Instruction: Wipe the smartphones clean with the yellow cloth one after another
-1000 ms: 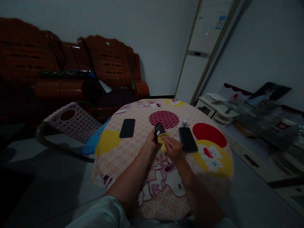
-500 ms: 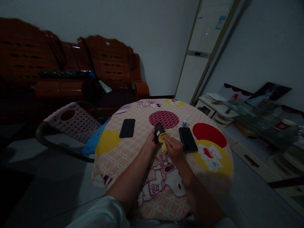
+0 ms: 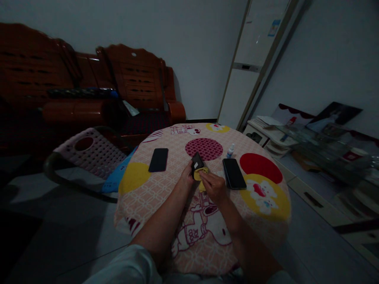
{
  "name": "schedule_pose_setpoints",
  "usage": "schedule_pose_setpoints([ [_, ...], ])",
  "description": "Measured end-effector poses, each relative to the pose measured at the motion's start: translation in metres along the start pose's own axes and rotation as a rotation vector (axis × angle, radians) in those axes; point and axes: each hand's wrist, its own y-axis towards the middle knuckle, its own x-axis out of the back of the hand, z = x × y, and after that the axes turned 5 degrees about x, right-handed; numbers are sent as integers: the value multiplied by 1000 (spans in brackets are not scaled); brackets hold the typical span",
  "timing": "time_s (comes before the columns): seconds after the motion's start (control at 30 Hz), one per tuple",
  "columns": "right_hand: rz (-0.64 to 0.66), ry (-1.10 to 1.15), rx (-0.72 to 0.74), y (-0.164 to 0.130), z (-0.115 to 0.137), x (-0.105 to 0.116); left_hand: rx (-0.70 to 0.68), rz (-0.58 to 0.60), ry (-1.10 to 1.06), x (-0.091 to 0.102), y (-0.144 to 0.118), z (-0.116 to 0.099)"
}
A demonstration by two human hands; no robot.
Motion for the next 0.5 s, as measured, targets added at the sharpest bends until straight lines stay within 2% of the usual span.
schedule_pose_setpoints([
  [0.23,81,1,43,0,1,-1,22,-1,-58,-7,-10,-2],
  [0.5,115,57,54,-1,-1,-3,-24,-11,-19,-1,-7,0],
])
